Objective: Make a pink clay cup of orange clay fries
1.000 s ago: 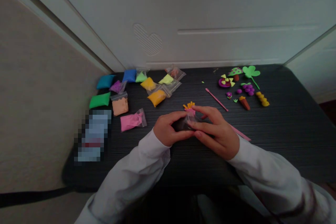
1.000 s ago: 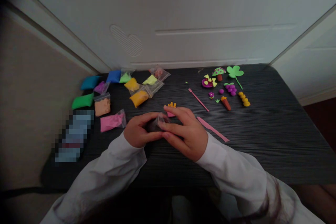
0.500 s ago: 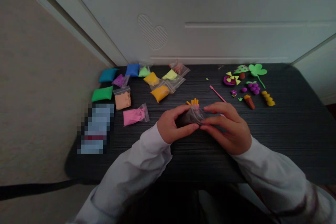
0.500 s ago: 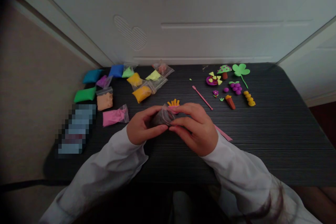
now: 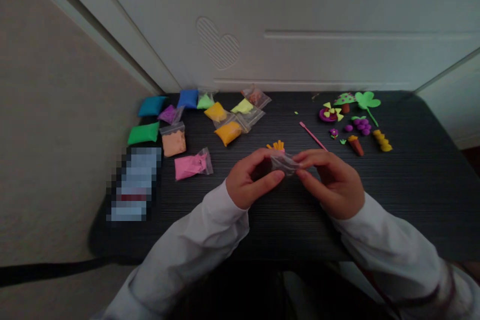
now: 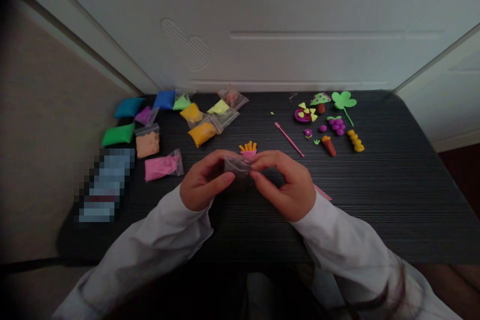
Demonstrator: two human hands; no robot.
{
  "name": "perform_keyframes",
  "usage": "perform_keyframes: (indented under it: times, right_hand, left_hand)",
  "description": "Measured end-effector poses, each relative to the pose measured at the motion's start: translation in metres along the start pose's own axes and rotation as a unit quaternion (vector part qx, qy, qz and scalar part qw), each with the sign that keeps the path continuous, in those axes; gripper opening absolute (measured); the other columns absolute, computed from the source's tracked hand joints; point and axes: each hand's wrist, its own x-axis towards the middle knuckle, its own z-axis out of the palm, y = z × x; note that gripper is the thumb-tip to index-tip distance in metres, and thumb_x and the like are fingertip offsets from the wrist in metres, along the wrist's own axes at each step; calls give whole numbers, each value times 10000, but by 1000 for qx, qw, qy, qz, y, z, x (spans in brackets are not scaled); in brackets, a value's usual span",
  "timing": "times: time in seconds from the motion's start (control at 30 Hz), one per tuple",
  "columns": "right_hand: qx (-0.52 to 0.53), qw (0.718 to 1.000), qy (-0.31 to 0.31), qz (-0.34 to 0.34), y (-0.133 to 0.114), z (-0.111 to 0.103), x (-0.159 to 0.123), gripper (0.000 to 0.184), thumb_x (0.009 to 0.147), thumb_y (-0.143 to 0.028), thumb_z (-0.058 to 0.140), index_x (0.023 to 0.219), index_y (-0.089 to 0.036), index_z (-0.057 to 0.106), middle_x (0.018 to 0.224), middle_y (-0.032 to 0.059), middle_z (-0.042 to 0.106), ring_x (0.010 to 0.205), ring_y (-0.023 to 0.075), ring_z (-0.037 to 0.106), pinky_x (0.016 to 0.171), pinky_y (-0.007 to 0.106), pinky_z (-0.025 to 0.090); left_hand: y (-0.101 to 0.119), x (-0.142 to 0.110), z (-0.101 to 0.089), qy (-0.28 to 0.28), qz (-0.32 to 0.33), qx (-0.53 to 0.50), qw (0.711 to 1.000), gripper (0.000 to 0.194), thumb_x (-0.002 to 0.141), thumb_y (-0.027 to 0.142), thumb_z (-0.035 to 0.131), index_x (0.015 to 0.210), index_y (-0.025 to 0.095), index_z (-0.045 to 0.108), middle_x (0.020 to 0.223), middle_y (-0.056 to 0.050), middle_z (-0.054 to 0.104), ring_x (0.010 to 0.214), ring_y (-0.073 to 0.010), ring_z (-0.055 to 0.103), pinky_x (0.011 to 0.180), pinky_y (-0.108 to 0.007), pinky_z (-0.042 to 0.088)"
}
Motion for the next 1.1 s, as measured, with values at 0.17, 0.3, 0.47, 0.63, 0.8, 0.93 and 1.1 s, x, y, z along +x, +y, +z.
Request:
perform_keyframes:
  times: [0.17,0.3,0.47,0.63,0.8,0.93,1.1]
  right_hand:
    - [52,996,58,50,2,6,-3,278,723,-151,604,982,-225,535,920,34,629,870,166,609,787,351,504]
    - [-27,999,35,26,-1,2,-1,294,735,-139,590,1011,-237,571,961,32,643,875,156,605,789,331,497]
    - [-110,994,20,-21,-3,-3,1,179,742,-152,584,895,-234,631,891,18,661,824,144,606,736,297,495]
    - [-101,995,26,-4,-5,0,1,140,747,-152,578,859,-218,629,833,14,656,786,134,597,715,280,480]
    - [-77,997,2,19,-6,-1,2,69,759,-165,566,804,-200,606,789,4,637,770,125,580,711,269,458]
    - [-58,997,-11,48,-7,-1,2,31,770,-170,553,785,-185,576,760,3,601,732,114,555,678,261,440]
    - [-20,996,-29,84,-6,1,1,31,797,-193,520,811,-187,547,766,3,557,725,112,531,669,266,434]
  left_hand:
    - [-4,-1,5,56,14,20,998,287,713,186,603,998,173,580,1009,-83,623,920,-177,581,832,-318,456]
    - [-6,-2,6,82,63,23,994,312,686,123,617,989,192,589,1017,-70,620,958,-183,569,861,-333,450]
    - [-3,-2,9,69,59,30,995,303,690,132,612,982,188,556,1009,-63,592,956,-161,553,861,-306,443]
    - [-2,-3,13,15,-23,37,999,409,687,256,629,1063,182,488,1101,-94,553,945,-181,565,816,-304,460]
    - [-1,-4,12,30,-36,130,990,374,718,288,590,1065,171,515,980,-61,617,852,-165,587,769,-287,456]
    - [1,-2,11,27,-37,173,984,366,712,305,588,1040,156,524,856,-35,633,748,-139,583,677,-251,458]
    - [1,-1,10,22,-18,174,984,339,707,303,596,1004,158,525,849,-33,634,743,-134,588,673,-247,466]
